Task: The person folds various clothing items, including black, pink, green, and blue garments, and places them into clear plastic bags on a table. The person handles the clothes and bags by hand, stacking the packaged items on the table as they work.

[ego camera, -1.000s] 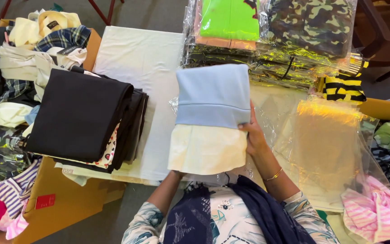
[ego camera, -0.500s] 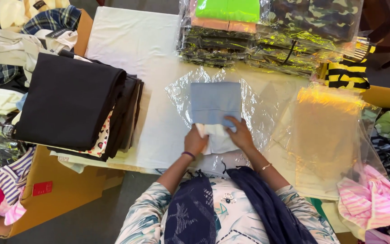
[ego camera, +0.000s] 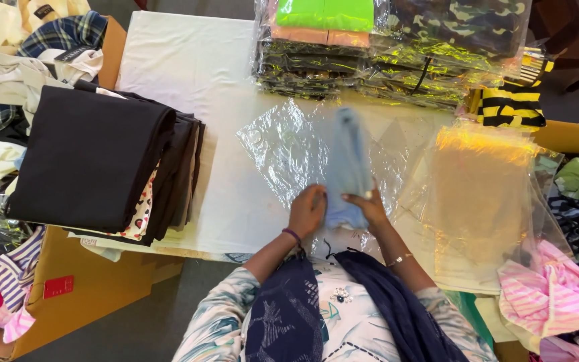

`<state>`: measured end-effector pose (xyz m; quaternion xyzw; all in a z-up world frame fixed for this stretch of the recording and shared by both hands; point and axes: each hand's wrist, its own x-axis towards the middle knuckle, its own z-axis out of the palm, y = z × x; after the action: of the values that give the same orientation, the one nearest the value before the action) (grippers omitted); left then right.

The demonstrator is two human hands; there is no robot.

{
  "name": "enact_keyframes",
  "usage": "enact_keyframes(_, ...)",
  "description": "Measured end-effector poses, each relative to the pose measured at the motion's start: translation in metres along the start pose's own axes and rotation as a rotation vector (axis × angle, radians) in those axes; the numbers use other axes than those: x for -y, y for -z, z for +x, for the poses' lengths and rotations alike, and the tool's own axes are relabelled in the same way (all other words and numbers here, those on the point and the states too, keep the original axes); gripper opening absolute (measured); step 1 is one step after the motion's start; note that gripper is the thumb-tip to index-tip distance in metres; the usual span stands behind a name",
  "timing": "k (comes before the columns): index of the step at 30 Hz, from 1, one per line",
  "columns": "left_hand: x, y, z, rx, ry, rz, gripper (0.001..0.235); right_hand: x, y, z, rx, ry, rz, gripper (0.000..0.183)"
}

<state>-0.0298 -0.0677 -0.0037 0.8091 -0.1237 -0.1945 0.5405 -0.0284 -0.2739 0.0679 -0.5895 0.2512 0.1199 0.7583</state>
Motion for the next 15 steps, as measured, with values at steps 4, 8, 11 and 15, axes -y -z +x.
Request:
enact_keyframes(4,-0.051,0.028,0.011,-0.254,-0.15,0.407,0.065,-0.006,0.052,-0.003,-0.022,0.054,0.22,0.064)
enact_keyframes(8,-0.027,0.048,0.019,0.037,-0.129,0.893,0.078,0.022,0.092,-0.034,-0.162,0.282,0.225,0.068)
enact_keyframes(11,0.013,0.06,0.018,-0.009,-0.1,1.043,0.074,0.034,0.115,-0.056,-0.242,0.37,0.206,0.074)
enact_keyframes(15,-0.004,0.044,0.001,-0.145,-0.172,0.954,0.068,0.048,0.122,-0.086,-0.34,0.489,0.08,0.079)
